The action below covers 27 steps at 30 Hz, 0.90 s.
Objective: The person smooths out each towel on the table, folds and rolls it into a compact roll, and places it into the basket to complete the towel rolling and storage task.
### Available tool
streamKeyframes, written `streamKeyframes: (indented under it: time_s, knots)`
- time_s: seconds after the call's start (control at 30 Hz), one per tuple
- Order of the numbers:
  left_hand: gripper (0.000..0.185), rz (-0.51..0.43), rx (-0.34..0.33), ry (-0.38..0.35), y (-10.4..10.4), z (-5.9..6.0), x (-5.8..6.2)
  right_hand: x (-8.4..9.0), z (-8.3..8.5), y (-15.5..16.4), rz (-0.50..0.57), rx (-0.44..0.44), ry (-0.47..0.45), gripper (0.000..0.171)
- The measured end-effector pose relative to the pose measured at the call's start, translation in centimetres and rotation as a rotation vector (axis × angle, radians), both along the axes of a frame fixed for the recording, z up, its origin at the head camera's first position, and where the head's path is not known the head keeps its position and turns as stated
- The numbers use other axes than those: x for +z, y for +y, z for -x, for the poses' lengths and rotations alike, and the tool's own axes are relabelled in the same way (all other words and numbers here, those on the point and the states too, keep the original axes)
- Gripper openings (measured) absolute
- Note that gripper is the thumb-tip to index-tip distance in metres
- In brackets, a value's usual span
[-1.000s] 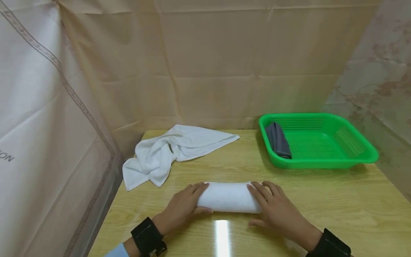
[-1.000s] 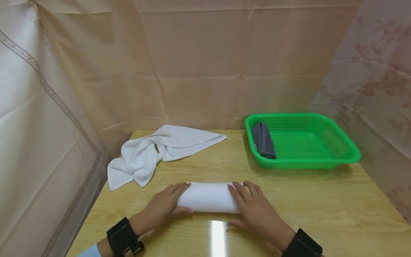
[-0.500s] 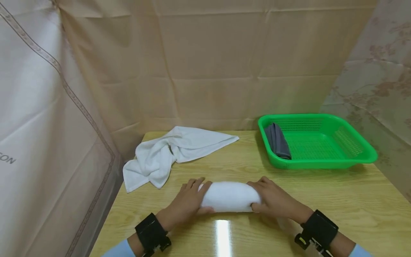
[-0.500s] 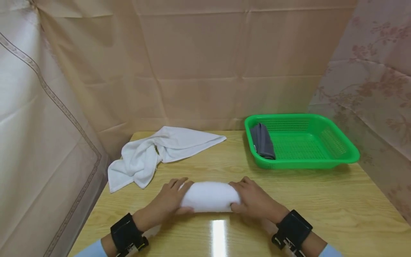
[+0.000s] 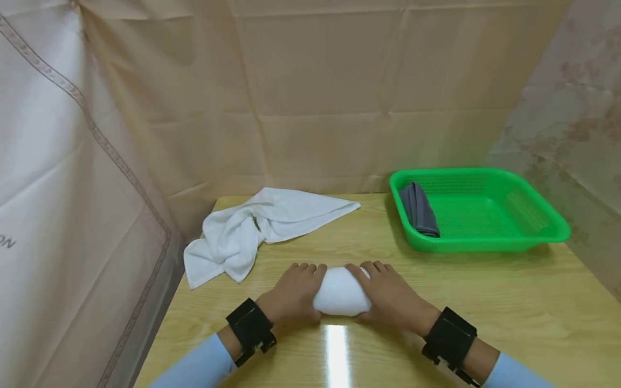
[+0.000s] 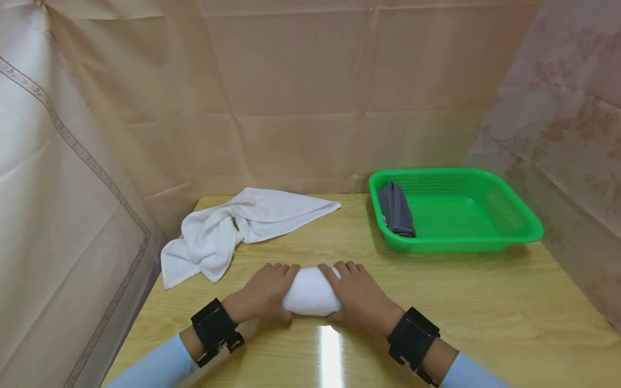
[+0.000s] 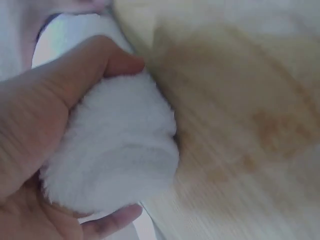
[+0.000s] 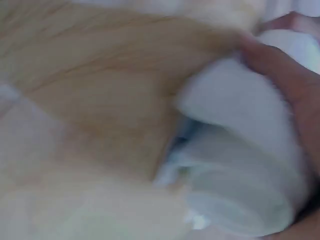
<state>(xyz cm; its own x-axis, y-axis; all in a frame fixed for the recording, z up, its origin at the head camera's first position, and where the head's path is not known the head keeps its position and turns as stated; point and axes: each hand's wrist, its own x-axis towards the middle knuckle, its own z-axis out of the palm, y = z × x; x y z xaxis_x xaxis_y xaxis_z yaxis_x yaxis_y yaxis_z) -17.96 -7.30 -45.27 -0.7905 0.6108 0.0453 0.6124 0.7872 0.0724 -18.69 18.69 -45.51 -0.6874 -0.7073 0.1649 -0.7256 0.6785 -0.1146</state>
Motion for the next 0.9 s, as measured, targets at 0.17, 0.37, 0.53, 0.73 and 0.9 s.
streamKeyframes:
  time_s: [0.17, 0.37, 0.53, 0.73, 0.9]
  knots:
    - [0.107, 0.019, 0.007, -0.032, 0.0, 0.4, 0.1, -0.5, 1.6, 0.2, 0.049, 0.029, -0.099, 0.106]
    - [0.107, 0.044, -0.021, 0.04, 0.1, 0.6, -0.1, 0.1, 3.3, 0.4, 0.06, 0.077, -0.233, 0.103]
    - [0.107, -0.018, -0.014, -0.06, 0.0, 1.0, 0.0, 0.0, 3.4, 0.6, 0.026, 0.069, -0.252, 0.111]
    - [0.102, -0.062, -0.027, -0.147, -0.4, 1.7, 0.1, -0.2, 3.3, 0.3, 0.024, 0.055, -0.23, 0.118]
    - [0.103, -0.061, -0.042, -0.166, -0.7, 2.1, 0.0, -0.4, 3.8, 0.2, 0.06, 0.089, -0.199, 0.106]
